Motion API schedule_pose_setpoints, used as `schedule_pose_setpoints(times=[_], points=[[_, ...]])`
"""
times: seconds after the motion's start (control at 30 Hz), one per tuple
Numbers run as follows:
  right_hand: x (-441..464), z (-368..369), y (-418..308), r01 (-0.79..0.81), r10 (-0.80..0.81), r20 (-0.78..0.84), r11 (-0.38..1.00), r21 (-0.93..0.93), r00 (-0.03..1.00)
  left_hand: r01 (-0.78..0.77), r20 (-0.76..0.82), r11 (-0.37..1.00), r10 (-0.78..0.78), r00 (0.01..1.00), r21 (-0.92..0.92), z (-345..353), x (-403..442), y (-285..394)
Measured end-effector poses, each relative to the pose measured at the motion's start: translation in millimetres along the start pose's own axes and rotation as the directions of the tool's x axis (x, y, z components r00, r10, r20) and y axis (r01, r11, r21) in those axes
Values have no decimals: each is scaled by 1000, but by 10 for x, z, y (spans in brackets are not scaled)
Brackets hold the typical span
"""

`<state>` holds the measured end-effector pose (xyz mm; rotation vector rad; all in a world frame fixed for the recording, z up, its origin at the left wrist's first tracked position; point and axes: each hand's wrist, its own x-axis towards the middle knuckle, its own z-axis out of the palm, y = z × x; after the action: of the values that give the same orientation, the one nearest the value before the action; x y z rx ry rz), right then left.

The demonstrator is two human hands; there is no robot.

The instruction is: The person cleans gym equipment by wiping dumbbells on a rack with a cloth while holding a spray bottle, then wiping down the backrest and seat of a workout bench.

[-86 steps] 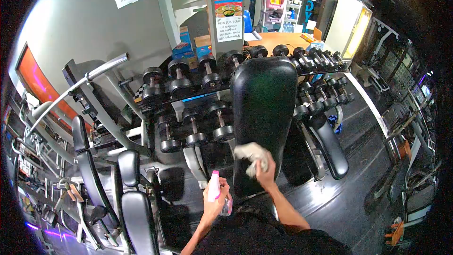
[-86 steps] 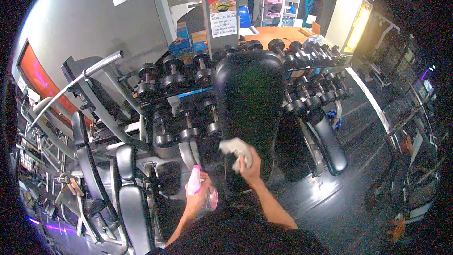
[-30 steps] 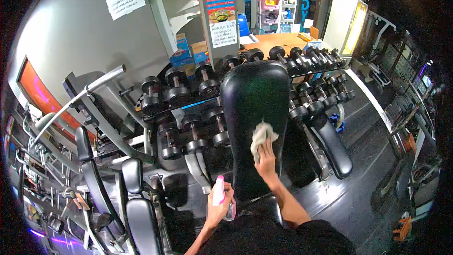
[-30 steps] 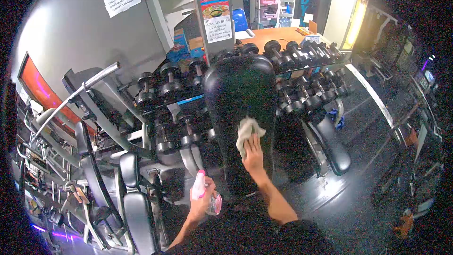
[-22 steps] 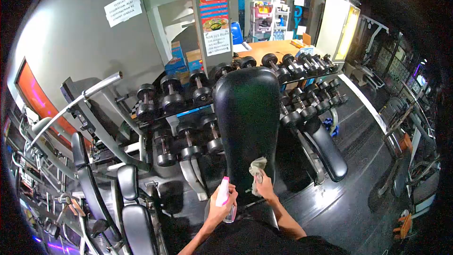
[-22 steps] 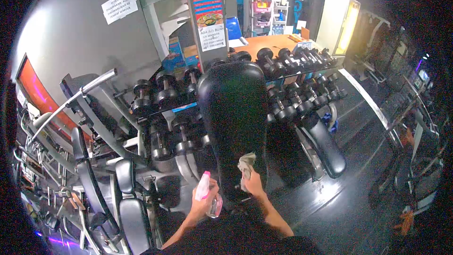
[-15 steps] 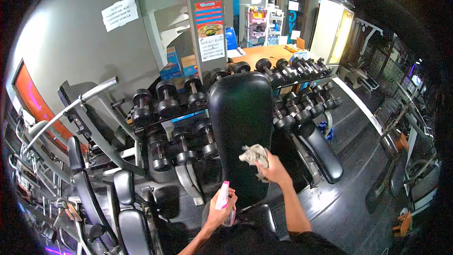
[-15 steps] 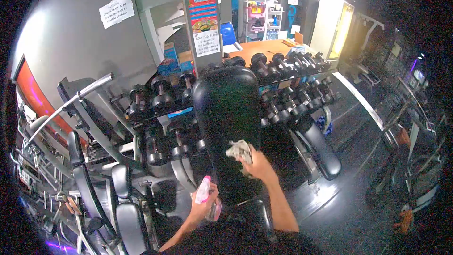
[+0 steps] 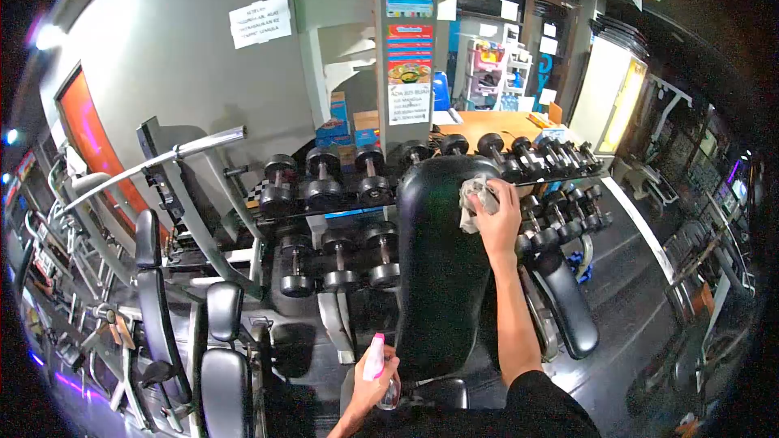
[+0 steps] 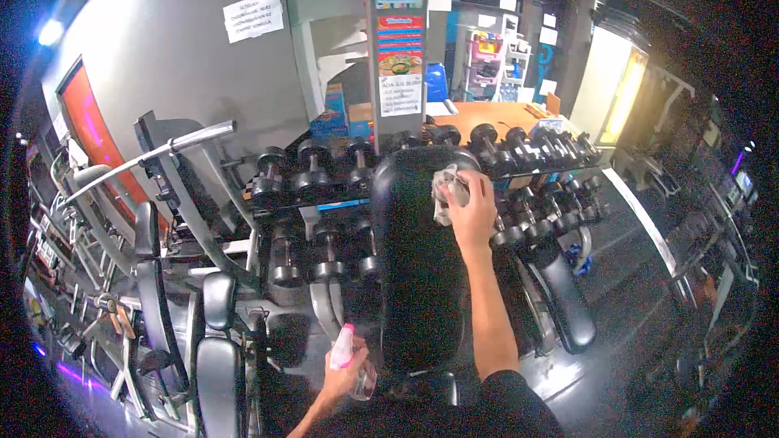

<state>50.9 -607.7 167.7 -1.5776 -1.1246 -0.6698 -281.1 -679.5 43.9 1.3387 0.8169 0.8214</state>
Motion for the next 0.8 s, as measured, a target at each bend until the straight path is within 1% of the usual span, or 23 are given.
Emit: schedule_pose_setpoints(times=[0.03,0.1,0.13,0.17,0.23,0.27,0.3,0.4,0.5,0.57,0.63,0.7,0.73,0.77,0.8], points=[[-33,45,6,4,-4,-2,1000,10,1000,-6,-9,1000,6,1000,2,-3,-1,-34],[-125,127,32,129,-164,-141,964,-232,976,14,-41,996,-18,999,-93,-3,13,-79],[-204,196,54,101,-132,-115,964,-244,985,42,-35,993,-46,998,-111,-14,14,-69],[-238,200,-20,114,-133,-52,954,-276,990,39,-33,994,-43,999,-107,-18,27,-82],[-300,219,-201,112,-139,-91,962,-247,986,24,-12,994,-25,1000,-108,-17,54,-127],[-342,235,-186,112,-135,-57,948,-296,989,41,3,993,-41,999,-114,-19,74,-146],[-369,249,-146,110,-133,-60,947,-301,989,41,9,993,-40,999,-113,-14,94,-161],[-467,202,-51,30,-19,41,960,-278,999,38,1,995,-38,999,-91,32,106,-138],[-752,191,76,62,-44,73,961,-270,996,29,-14,998,-30,999,-55,85,120,-56],[-1023,132,49,75,-46,114,961,-265,992,105,7,993,-105,994,-52,109,140,-37],[-1421,90,85,30,19,181,965,-262,983,96,27,991,-94,995,-94,135,180,-143],[-1903,80,174,-26,68,188,976,-215,980,88,48,987,-82,995,-133,164,211,-187],[-2086,15,122,-97,140,221,976,-195,965,74,69,987,-65,995,-144,177,222,-191],[-2283,-2,143,-213,232,254,972,-98,939,60,89,986,-46,995,-154,188,235,-190],[-2470,-32,183,-312,310,293,949,-43,904,59,95,986,-45,995,-154,204,253,-174]])
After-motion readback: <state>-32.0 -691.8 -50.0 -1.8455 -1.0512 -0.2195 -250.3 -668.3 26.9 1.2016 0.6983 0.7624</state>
